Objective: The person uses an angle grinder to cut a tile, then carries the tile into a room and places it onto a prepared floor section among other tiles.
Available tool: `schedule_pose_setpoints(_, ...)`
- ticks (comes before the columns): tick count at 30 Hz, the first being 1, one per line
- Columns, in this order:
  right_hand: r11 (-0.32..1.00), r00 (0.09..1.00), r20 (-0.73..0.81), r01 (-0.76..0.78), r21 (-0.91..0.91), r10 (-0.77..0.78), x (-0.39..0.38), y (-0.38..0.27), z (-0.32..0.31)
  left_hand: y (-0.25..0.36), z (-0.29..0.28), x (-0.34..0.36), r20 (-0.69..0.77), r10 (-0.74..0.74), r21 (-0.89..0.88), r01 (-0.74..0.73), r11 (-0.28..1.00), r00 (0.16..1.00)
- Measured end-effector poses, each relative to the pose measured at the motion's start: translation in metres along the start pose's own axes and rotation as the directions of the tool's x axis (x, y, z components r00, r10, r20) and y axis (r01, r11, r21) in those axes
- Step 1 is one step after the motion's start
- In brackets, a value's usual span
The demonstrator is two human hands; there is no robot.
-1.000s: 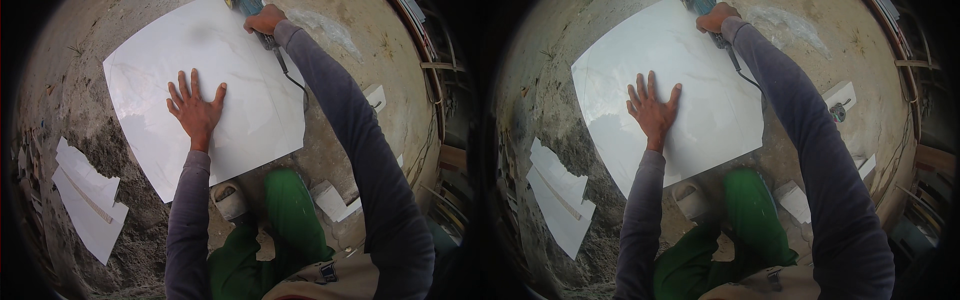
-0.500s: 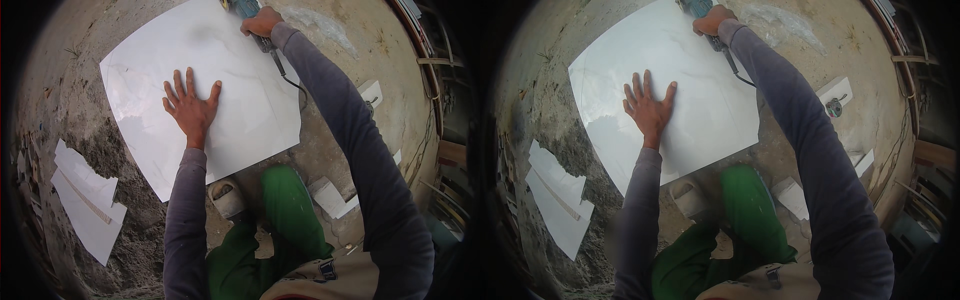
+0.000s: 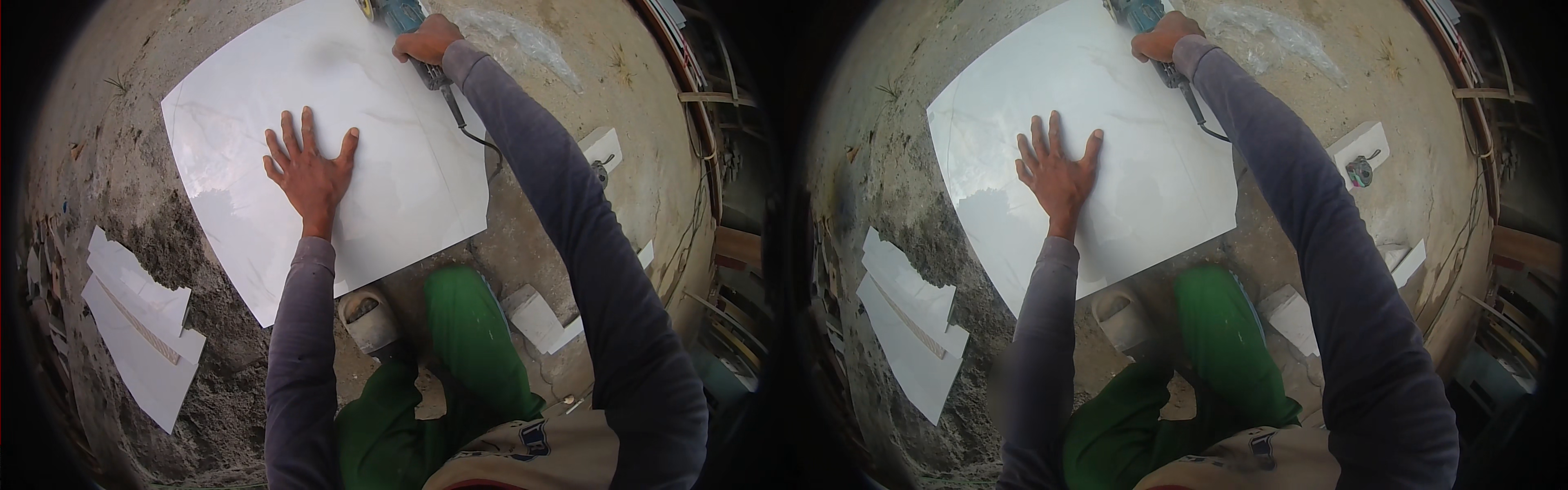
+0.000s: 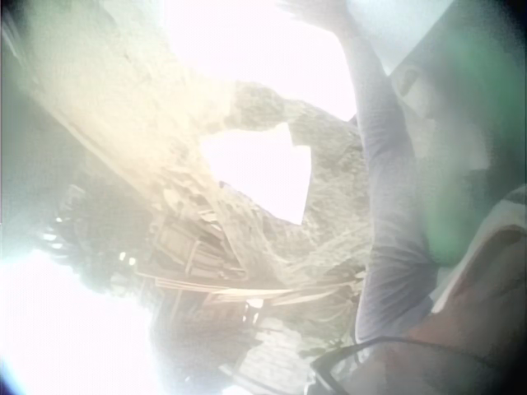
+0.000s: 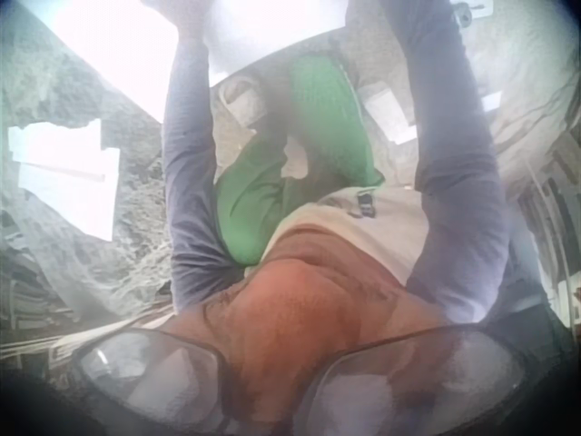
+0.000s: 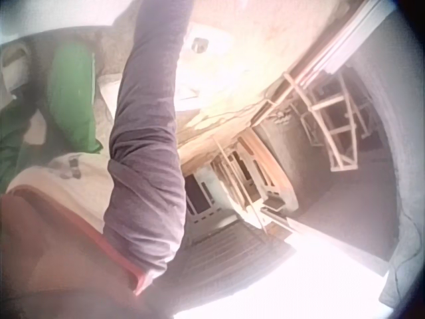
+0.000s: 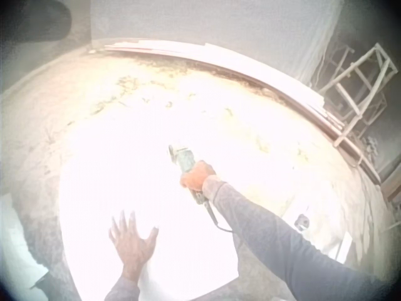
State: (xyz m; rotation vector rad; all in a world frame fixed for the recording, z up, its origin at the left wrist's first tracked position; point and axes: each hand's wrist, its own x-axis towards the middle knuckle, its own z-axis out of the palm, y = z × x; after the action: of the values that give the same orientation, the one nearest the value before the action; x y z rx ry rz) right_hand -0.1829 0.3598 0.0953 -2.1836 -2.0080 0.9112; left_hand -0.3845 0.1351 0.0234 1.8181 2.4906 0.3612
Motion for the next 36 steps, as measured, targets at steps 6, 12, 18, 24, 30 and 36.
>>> schedule_pose_setpoints(6,1.000,1.000,-0.004,-0.011,0.013,0.011,-0.007,0.001,0.000,0.000,0.000,0.000,0.001,-0.001,-0.004,0.001,1.000,1.000)
schedule_pose_setpoints(12,1.000,1.000,-0.001,-0.011,0.003,0.011,-0.016,0.001,-0.003,0.000,-0.001,-0.001,0.002,-0.002,-0.007,0.002,1.000,1.000)
schedule_pose_setpoints(18,1.000,1.000,-0.011,0.008,0.016,-0.008,-0.022,0.004,-0.002,0.000,-0.001,-0.001,0.000,0.001,-0.002,-0.001,1.000,1.000)
schedule_pose_setpoints(24,0.999,1.000,-0.010,0.025,0.041,-0.024,-0.027,0.010,-0.001,-0.001,0.000,-0.002,0.011,0.003,0.000,-0.003,1.000,1.000)
schedule_pose_setpoints(30,0.999,0.999,-0.024,0.027,0.037,-0.026,-0.032,0.013,0.000,-0.002,0.000,-0.003,0.011,0.010,0.009,-0.010,1.000,1.000)
schedule_pose_setpoints(36,0.999,0.999,-0.040,0.011,0.041,-0.009,-0.033,0.016,0.004,-0.002,0.001,-0.003,0.011,0.014,0.009,-0.014,1.000,1.000)
